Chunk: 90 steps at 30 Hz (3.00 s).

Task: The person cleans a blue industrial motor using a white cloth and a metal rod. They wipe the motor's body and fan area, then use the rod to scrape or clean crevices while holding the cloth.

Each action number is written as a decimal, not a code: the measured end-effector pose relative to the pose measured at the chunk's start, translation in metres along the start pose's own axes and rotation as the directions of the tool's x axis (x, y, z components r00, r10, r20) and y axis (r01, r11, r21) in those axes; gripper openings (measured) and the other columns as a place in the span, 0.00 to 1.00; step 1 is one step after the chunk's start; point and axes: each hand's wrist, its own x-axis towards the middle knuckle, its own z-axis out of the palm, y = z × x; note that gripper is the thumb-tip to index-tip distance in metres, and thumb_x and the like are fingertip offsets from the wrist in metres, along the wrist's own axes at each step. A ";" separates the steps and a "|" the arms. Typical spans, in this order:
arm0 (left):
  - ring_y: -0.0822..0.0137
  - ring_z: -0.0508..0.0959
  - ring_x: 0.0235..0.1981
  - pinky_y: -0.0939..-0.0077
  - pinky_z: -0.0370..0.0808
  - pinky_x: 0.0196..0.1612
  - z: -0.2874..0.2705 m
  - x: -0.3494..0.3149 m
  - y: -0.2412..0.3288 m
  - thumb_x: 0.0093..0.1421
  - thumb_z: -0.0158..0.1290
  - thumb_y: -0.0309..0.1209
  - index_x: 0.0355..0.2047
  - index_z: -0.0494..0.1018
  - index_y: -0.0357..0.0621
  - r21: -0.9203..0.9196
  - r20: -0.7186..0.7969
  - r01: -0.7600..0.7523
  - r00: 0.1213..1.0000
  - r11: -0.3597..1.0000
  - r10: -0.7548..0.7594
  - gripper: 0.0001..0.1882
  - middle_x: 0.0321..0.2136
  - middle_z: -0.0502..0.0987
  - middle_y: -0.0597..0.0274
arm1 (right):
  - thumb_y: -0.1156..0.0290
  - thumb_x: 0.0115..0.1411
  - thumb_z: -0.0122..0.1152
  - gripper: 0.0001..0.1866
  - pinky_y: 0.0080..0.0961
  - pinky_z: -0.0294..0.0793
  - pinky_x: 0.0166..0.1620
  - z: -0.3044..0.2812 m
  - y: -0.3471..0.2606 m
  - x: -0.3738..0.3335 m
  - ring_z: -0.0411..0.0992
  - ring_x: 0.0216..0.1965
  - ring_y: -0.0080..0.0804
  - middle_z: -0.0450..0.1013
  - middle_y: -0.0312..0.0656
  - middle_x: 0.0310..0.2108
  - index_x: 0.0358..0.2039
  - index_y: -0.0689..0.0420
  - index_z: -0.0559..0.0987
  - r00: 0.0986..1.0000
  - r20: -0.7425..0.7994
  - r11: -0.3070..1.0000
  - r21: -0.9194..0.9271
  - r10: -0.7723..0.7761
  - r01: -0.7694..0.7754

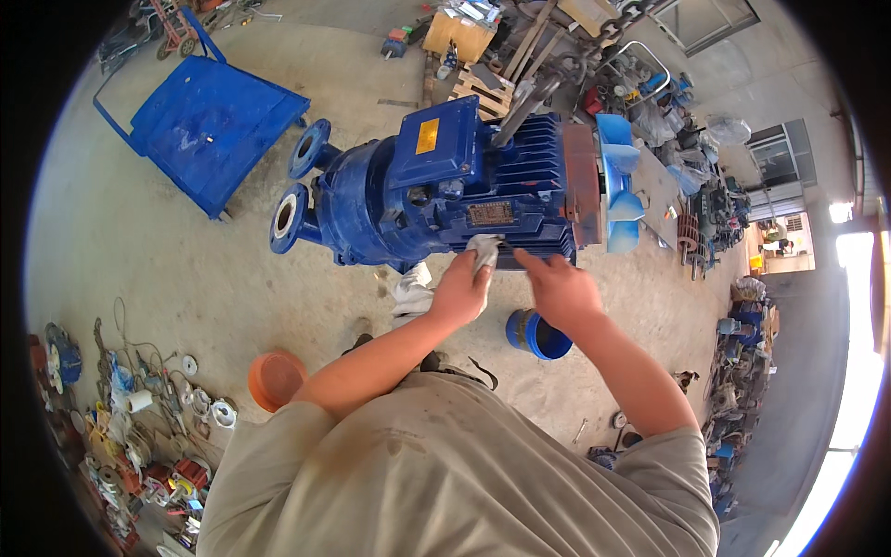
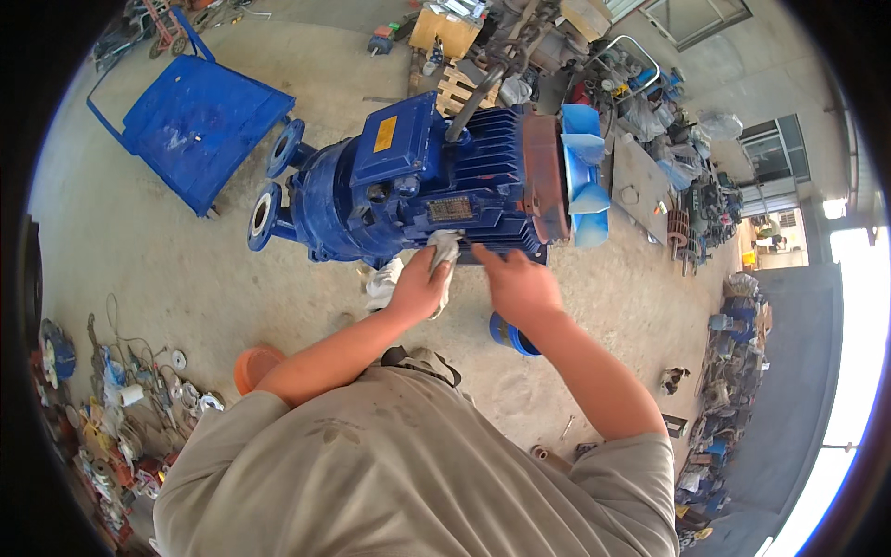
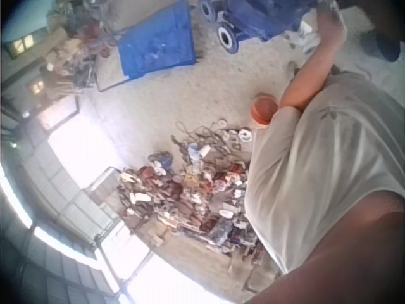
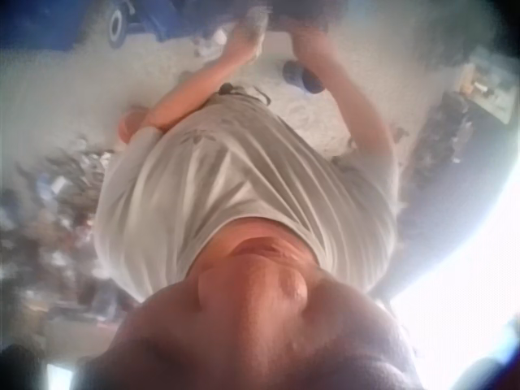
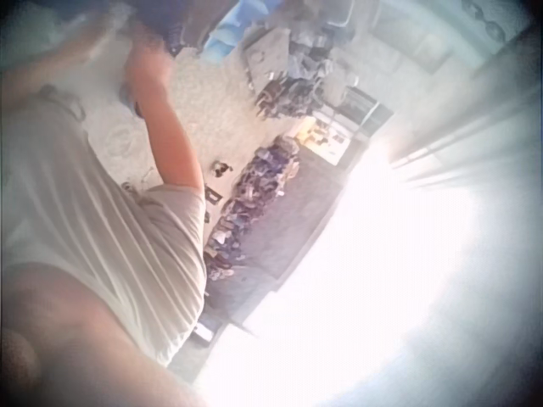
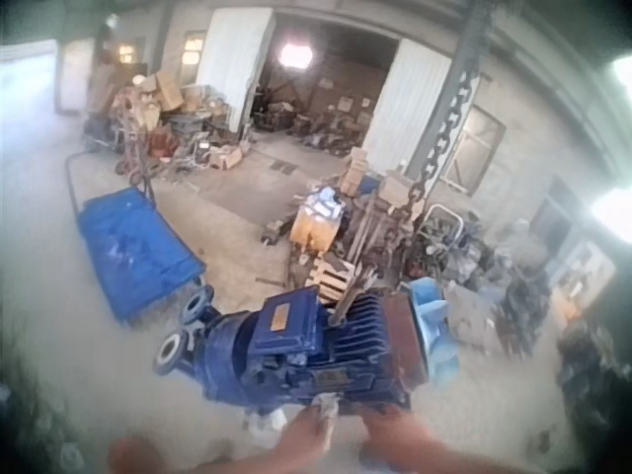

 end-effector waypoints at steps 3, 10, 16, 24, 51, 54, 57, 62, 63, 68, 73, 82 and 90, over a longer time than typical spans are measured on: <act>0.36 0.77 0.59 0.53 0.73 0.59 0.010 0.012 0.012 0.74 0.52 0.40 0.62 0.70 0.33 -0.051 0.133 -0.068 0.988 0.996 0.074 0.24 0.57 0.76 0.33 | 0.66 0.68 0.59 0.23 0.43 0.81 0.32 -0.018 0.030 -0.016 0.80 0.29 0.47 0.76 0.42 0.33 0.63 0.31 0.79 0.996 -0.037 0.997 0.011 0.079 -0.079; 0.40 0.82 0.50 0.54 0.76 0.53 0.006 0.030 -0.014 0.71 0.56 0.35 0.56 0.75 0.33 -0.120 0.010 0.161 0.987 0.980 -0.161 0.20 0.49 0.82 0.38 | 0.63 0.70 0.56 0.22 0.45 0.82 0.39 0.016 0.021 0.017 0.82 0.37 0.49 0.79 0.44 0.39 0.63 0.32 0.79 0.999 0.043 0.997 0.073 0.022 -0.025; 0.46 0.84 0.46 0.59 0.76 0.50 0.007 0.037 -0.067 0.69 0.57 0.33 0.52 0.77 0.30 -0.244 -0.062 0.241 0.963 0.940 -0.263 0.18 0.45 0.84 0.41 | 0.64 0.67 0.64 0.19 0.43 0.81 0.34 0.048 0.003 0.032 0.80 0.32 0.45 0.78 0.40 0.32 0.57 0.31 0.84 0.994 -0.092 0.995 0.091 0.056 -0.047; 0.68 0.80 0.39 0.68 0.76 0.45 0.044 0.054 0.007 0.69 0.61 0.39 0.50 0.80 0.30 -0.316 0.225 0.210 0.964 0.925 -0.142 0.20 0.40 0.85 0.54 | 0.67 0.67 0.65 0.19 0.40 0.80 0.33 -0.006 0.063 -0.069 0.79 0.28 0.41 0.76 0.38 0.29 0.57 0.38 0.85 0.852 -0.356 0.917 0.259 0.384 -0.305; 0.66 0.83 0.43 0.67 0.80 0.49 0.049 0.114 0.069 0.80 0.45 0.39 0.53 0.75 0.40 -0.626 0.412 0.576 0.816 0.526 -0.405 0.16 0.43 0.83 0.60 | 0.71 0.65 0.67 0.20 0.39 0.76 0.32 0.027 0.075 -0.024 0.76 0.26 0.46 0.77 0.45 0.27 0.57 0.45 0.86 0.798 -0.303 0.589 0.804 0.520 -0.078; 0.66 0.82 0.42 0.67 0.80 0.48 0.050 0.119 0.071 0.80 0.45 0.38 0.53 0.76 0.40 -0.664 0.445 0.597 0.799 0.450 -0.405 0.16 0.43 0.84 0.60 | 0.72 0.64 0.67 0.19 0.38 0.76 0.30 0.016 0.085 -0.028 0.77 0.25 0.43 0.77 0.44 0.26 0.55 0.46 0.87 0.804 -0.270 0.578 0.809 0.529 -0.108; 0.66 0.82 0.41 0.68 0.80 0.47 0.051 0.124 0.072 0.80 0.45 0.38 0.53 0.76 0.39 -0.644 0.450 0.627 0.774 0.438 -0.445 0.16 0.43 0.84 0.59 | 0.73 0.64 0.67 0.18 0.36 0.76 0.29 0.013 0.091 -0.031 0.77 0.23 0.41 0.77 0.43 0.26 0.53 0.46 0.88 0.814 -0.232 0.584 0.797 0.532 -0.154; 0.63 0.83 0.45 0.63 0.81 0.51 0.044 0.129 0.069 0.80 0.45 0.40 0.57 0.75 0.38 -0.614 0.524 0.657 0.754 0.437 -0.397 0.19 0.47 0.83 0.57 | 0.72 0.63 0.67 0.18 0.36 0.77 0.29 0.011 0.095 -0.013 0.78 0.24 0.43 0.77 0.44 0.26 0.53 0.45 0.88 0.835 -0.260 0.671 0.723 0.485 -0.165; 0.63 0.83 0.46 0.63 0.81 0.51 0.042 0.128 0.068 0.80 0.45 0.41 0.58 0.74 0.38 -0.597 0.537 0.671 0.741 0.439 -0.402 0.19 0.47 0.83 0.56 | 0.72 0.63 0.66 0.17 0.37 0.77 0.29 0.008 0.095 -0.006 0.78 0.25 0.44 0.77 0.44 0.26 0.52 0.45 0.88 0.836 -0.252 0.700 0.685 0.487 -0.202; 0.61 0.82 0.50 0.62 0.81 0.53 0.034 0.122 0.060 0.79 0.47 0.40 0.63 0.70 0.39 -0.578 0.622 0.682 0.723 0.448 -0.299 0.21 0.52 0.81 0.53 | 0.69 0.64 0.63 0.16 0.44 0.81 0.35 -0.021 0.106 0.031 0.81 0.31 0.50 0.80 0.46 0.29 0.50 0.44 0.88 0.908 -0.099 0.787 0.543 0.406 -0.293; 0.59 0.82 0.56 0.60 0.81 0.56 0.032 0.117 0.036 0.78 0.48 0.34 0.64 0.69 0.40 -0.631 0.627 0.691 0.722 0.352 -0.293 0.19 0.54 0.80 0.53 | 0.67 0.63 0.61 0.16 0.45 0.82 0.45 -0.037 0.131 0.069 0.82 0.39 0.50 0.84 0.44 0.38 0.50 0.44 0.89 0.981 0.090 0.856 0.479 0.172 -0.194; 0.56 0.81 0.57 0.56 0.77 0.63 0.001 0.098 -0.042 0.80 0.43 0.33 0.62 0.71 0.36 -0.603 0.520 0.736 0.656 0.309 -0.547 0.18 0.56 0.80 0.53 | 0.59 0.64 0.62 0.17 0.42 0.82 0.52 0.053 0.077 0.113 0.82 0.49 0.45 0.85 0.42 0.46 0.52 0.41 0.88 0.969 0.246 0.798 0.589 -0.023 -0.131; 0.56 0.81 0.57 0.54 0.75 0.64 -0.006 0.103 -0.026 0.80 0.42 0.34 0.66 0.66 0.37 -0.472 0.465 0.748 0.661 0.467 -0.589 0.20 0.54 0.82 0.49 | 0.60 0.62 0.63 0.16 0.42 0.83 0.48 0.063 0.095 0.101 0.84 0.44 0.45 0.86 0.41 0.42 0.48 0.42 0.89 0.991 0.103 0.779 0.613 0.089 -0.133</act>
